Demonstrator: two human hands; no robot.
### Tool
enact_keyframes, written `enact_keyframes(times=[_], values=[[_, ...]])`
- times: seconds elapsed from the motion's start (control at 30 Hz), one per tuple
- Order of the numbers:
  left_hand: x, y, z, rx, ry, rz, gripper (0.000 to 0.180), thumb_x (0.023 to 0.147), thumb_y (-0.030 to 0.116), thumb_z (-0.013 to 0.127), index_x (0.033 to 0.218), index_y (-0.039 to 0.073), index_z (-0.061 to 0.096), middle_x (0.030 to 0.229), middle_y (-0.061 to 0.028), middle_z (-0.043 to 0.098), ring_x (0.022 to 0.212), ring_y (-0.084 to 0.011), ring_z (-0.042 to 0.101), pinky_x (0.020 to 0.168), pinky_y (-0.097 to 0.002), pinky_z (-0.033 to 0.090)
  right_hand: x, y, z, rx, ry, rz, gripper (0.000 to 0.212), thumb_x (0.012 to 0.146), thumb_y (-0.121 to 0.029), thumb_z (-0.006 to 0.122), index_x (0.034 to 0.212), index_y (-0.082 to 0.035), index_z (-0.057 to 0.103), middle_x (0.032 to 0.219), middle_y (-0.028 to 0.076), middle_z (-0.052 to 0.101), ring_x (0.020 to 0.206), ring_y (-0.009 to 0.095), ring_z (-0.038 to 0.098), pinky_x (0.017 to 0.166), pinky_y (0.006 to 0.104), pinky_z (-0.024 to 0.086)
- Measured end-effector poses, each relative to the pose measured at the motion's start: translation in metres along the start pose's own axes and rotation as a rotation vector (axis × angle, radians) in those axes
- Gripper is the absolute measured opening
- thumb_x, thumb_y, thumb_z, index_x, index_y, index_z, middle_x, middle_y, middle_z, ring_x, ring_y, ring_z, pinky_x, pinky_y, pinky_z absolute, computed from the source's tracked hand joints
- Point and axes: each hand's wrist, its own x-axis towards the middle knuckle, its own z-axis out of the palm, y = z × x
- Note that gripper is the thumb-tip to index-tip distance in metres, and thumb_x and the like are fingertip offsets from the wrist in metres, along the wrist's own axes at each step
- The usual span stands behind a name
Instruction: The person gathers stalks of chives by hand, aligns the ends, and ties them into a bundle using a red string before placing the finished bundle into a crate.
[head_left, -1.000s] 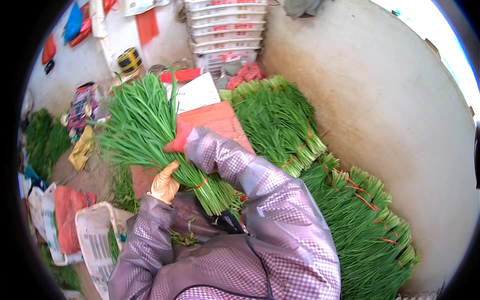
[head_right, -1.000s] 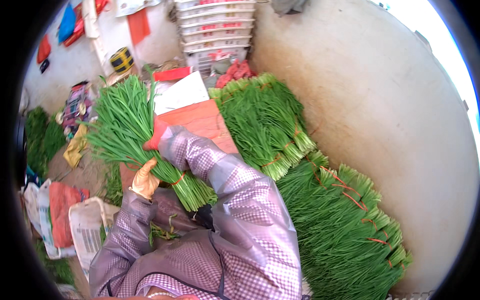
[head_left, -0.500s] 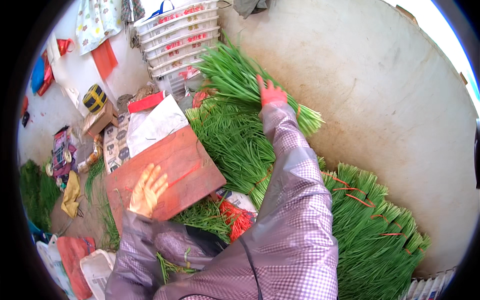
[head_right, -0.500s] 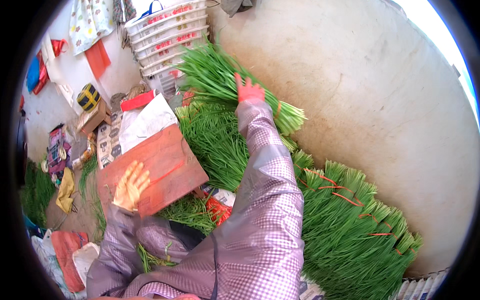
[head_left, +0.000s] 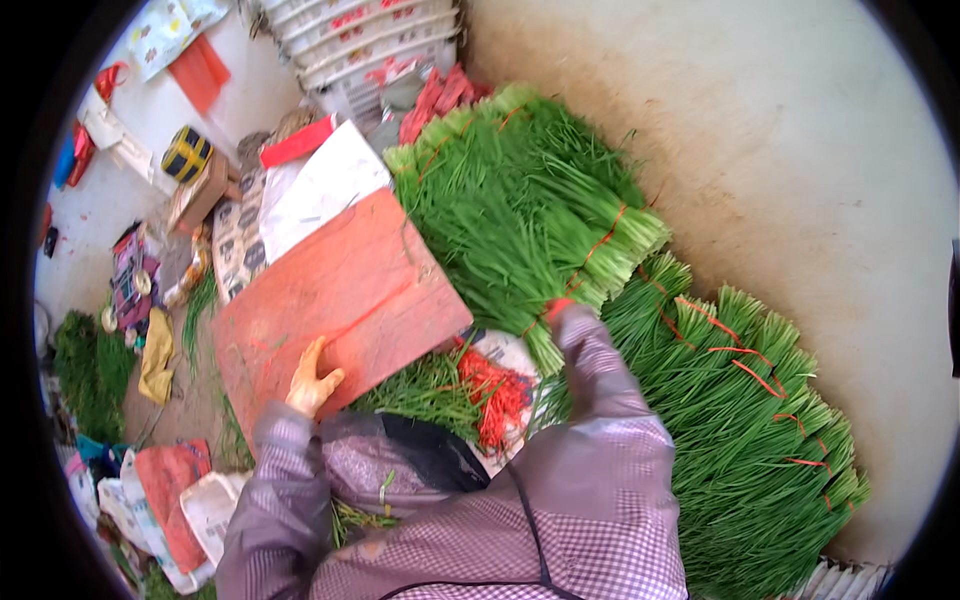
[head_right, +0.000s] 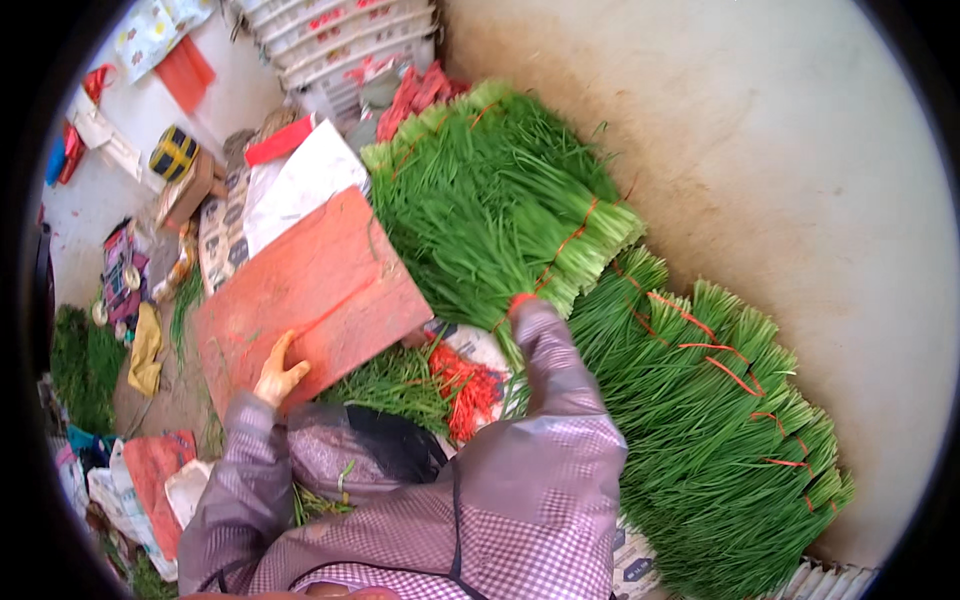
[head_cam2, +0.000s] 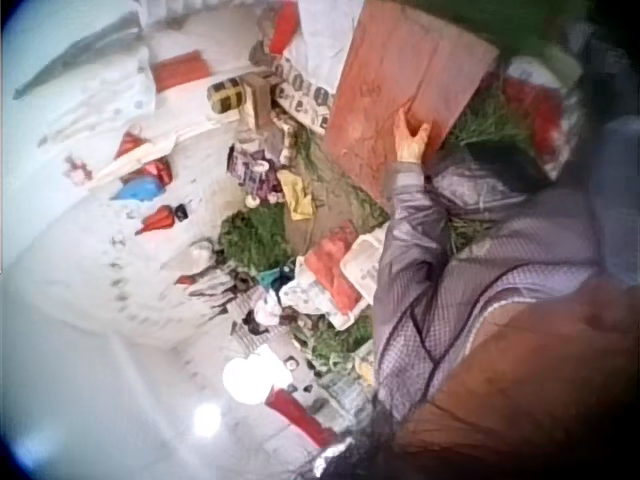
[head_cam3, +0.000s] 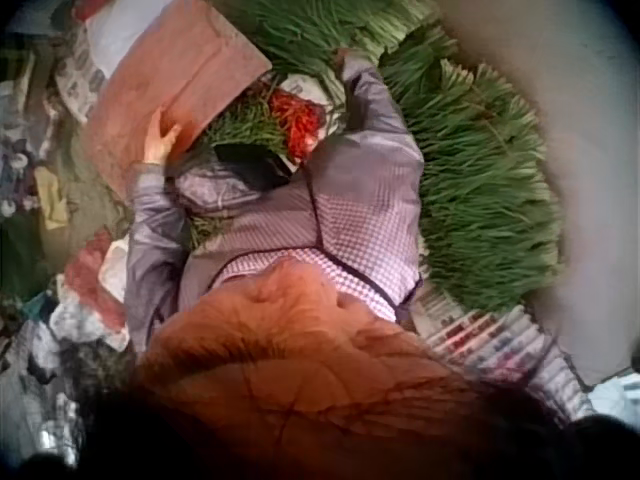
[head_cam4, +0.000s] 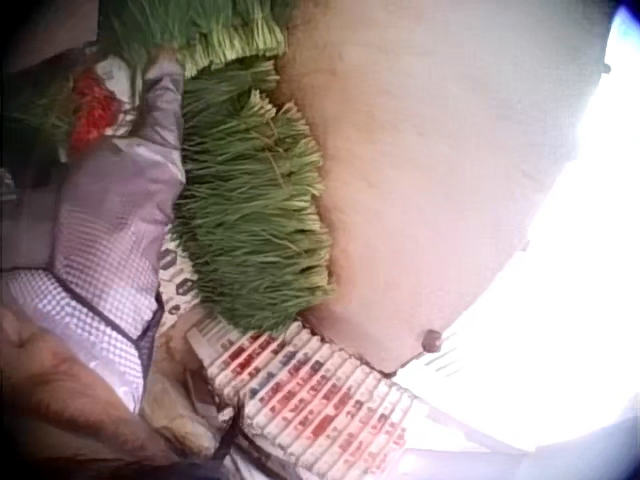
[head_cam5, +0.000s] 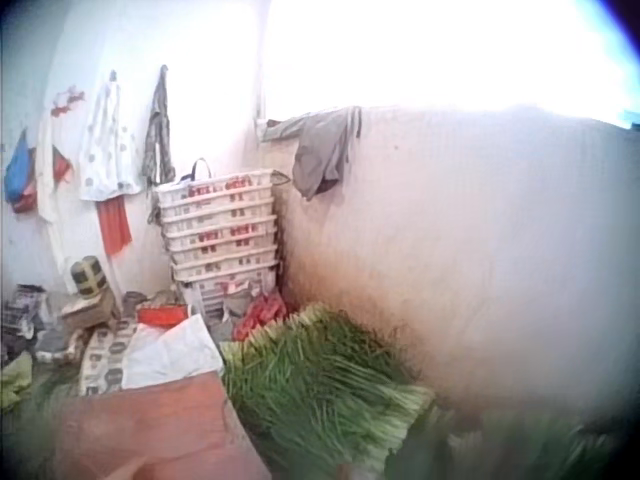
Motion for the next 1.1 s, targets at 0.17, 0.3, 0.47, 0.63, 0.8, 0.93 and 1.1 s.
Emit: enact_keyframes(times=[0.17,0.3,0.47,0.63,0.8,0.93,1.1], values=[[0.018,0.011,0.026,0.401,-0.157,-0.195,0.113,0.074,0.058,0.07,0.153,0.012,0.004,0.156,-0.025,0.003,0.143,-0.049,0.002,0.114,-0.0573,0.01,0.032,0.066,0.003,0.271,0.231,0.219,0.047,0.086,-0.028,0.063,0.133,-0.021,0.056,0.127,0.011,0.061,0.118,0.028,0.057,0.104,0.0335,0.042],[0.003,0.001,0.031,0.438,-0.176,-0.308,0.121,0.072,0.066,0.067,0.153,0.013,-0.006,0.156,-0.0262,-0.007,0.142,-0.051,-0.005,0.112,-0.0621,0.005,0.036,0.014,0.013,0.048,0.214,0.192,0.087,0.079,-0.027,0.074,0.15,-0.019,0.024,0.141,0.018,0.045,0.132,0.03,0.043,0.111,0.0335,0.033],[0.012,0.012,0.038,0.467,-0.183,-0.298,0.122,0.074,0.066,0.065,0.152,0.009,-0.009,0.155,-0.0284,-0.01,0.141,-0.0518,-0.01,0.112,-0.0615,0.001,0.073,0.027,0.04,-0.082,0.3,0.309,0.102,0.072,-0.033,0.081,0.15,-0.008,0.021,0.148,0.021,0.035,0.133,0.032,0.041,0.109,0.0423,0.037],[0.008,0.013,0.036,0.471,-0.198,-0.321,0.125,0.072,0.07,0.064,0.152,0.007,-0.007,0.155,-0.0295,-0.01,0.141,-0.0511,-0.014,0.111,-0.0619,-0.003,0.117,0.029,0.056,-0.159,0.191,0.342,0.097,0.072,-0.033,0.081,0.147,-0.007,0.027,0.144,0.021,0.04,0.129,0.034,0.045,0.107,0.0454,0.039],[0.008,0.013,0.039,0.475,-0.218,-0.309,0.124,0.071,0.07,0.065,0.153,0.009,-0.005,0.155,-0.0291,-0.01,0.141,-0.0512,-0.011,0.111,-0.0619,-0.003,0.134,0.032,0.028,-0.201,-0.08,0.297,0.092,0.072,-0.034,0.081,0.145,-0.006,0.032,0.14,0.021,0.044,0.125,0.035,0.049,0.105,0.0484,0.041],[0.009,0.015,0.037,0.47,-0.201,-0.3,0.122,0.072,0.068,0.065,0.153,0.01,-0.006,0.155,-0.0285,-0.009,0.141,-0.0512,-0.011,0.111,-0.062,-0.002,0.12,0.013,-0.04,0.29,-0.669,0.372,0.088,0.072,-0.034,0.08,0.142,-0.005,0.036,0.137,0.022,0.048,0.122,0.036,0.052,0.103,0.0509,0.043],[0.002,0.008,0.044,0.467,-0.155,-0.289,0.121,0.071,0.07,0.063,0.153,0.012,-0.003,0.156,-0.0269,-0.006,0.142,-0.051,-0.008,0.111,-0.0621,-0.001,-0.001,-0.018,-0.018,1.328,-1.121,0.271,0.074,0.075,-0.035,0.078,0.134,-0.003,0.047,0.126,0.022,0.057,0.112,0.038,0.059,0.096,0.0555,0.047]])
